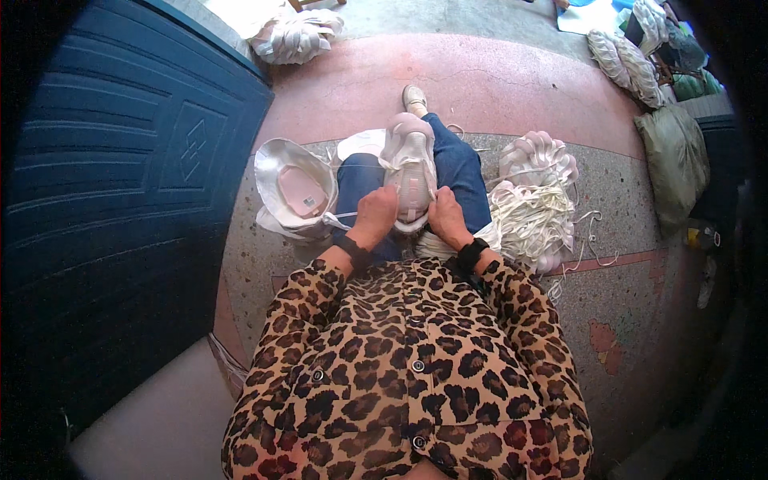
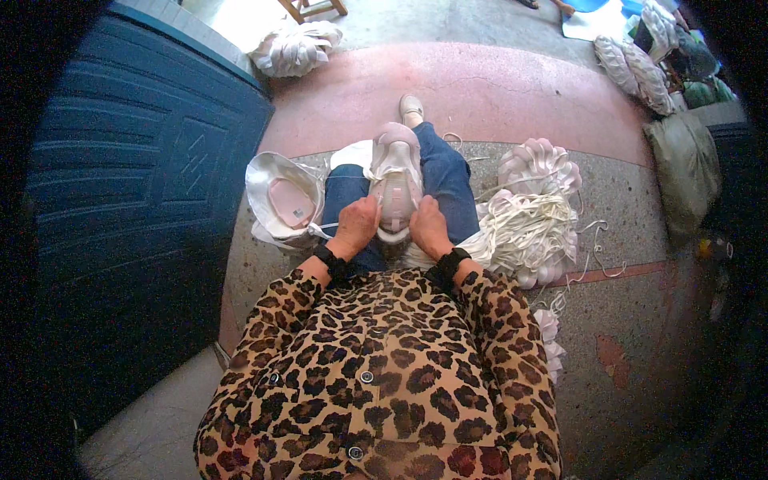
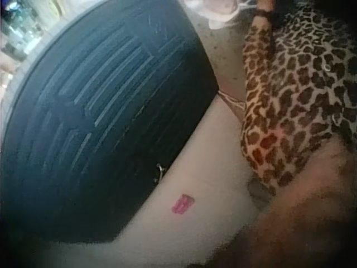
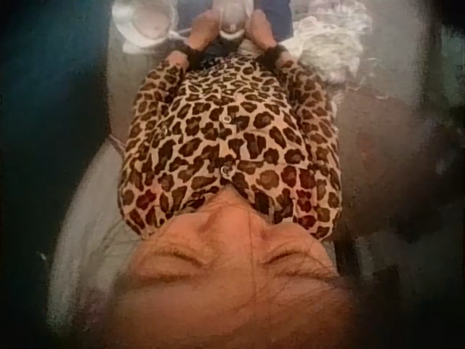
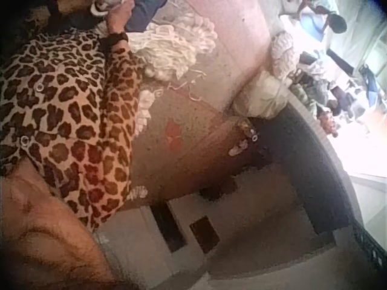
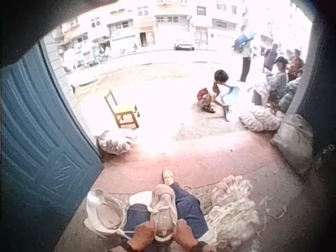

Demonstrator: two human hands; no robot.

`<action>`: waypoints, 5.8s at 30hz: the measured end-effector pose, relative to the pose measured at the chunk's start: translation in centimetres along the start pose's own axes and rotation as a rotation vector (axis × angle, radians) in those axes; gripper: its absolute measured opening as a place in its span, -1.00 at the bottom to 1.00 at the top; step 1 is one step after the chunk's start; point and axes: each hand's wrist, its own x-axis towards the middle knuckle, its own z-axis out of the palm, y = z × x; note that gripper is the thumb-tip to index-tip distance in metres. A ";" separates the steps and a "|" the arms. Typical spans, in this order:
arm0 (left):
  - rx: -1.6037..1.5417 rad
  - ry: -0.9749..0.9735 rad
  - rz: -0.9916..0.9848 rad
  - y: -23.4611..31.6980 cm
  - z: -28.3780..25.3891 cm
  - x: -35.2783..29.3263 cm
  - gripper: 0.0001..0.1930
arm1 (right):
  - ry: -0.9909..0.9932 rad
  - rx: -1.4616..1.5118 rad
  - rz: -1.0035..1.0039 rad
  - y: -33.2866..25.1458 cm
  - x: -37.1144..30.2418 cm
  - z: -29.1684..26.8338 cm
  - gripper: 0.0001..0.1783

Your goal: Lacing and assembling shoe components in a manufacturing setting.

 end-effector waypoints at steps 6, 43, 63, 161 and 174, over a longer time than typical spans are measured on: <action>-0.016 -0.029 0.024 -0.1 -0.8 0.6 -0.79 | -0.002 0.044 0.064 -0.4 0.3 0.2 -0.76; -0.086 -0.002 0.106 -4.5 -3.8 7.4 -0.78 | -0.331 0.241 -0.130 -3.2 10.8 -5.2 -0.69; 0.004 0.159 -0.028 -2.3 -2.4 11.1 -0.63 | -0.046 0.146 -0.238 -2.2 10.6 -3.3 -0.75; -0.548 -0.280 0.282 12.6 -36.2 10.1 -0.64 | -0.323 0.733 -0.652 -33.8 1.2 -42.3 -0.65; -0.815 -0.111 0.570 15.9 -39.9 9.7 -0.70 | -0.241 0.689 -0.648 -34.0 0.2 -43.1 -0.62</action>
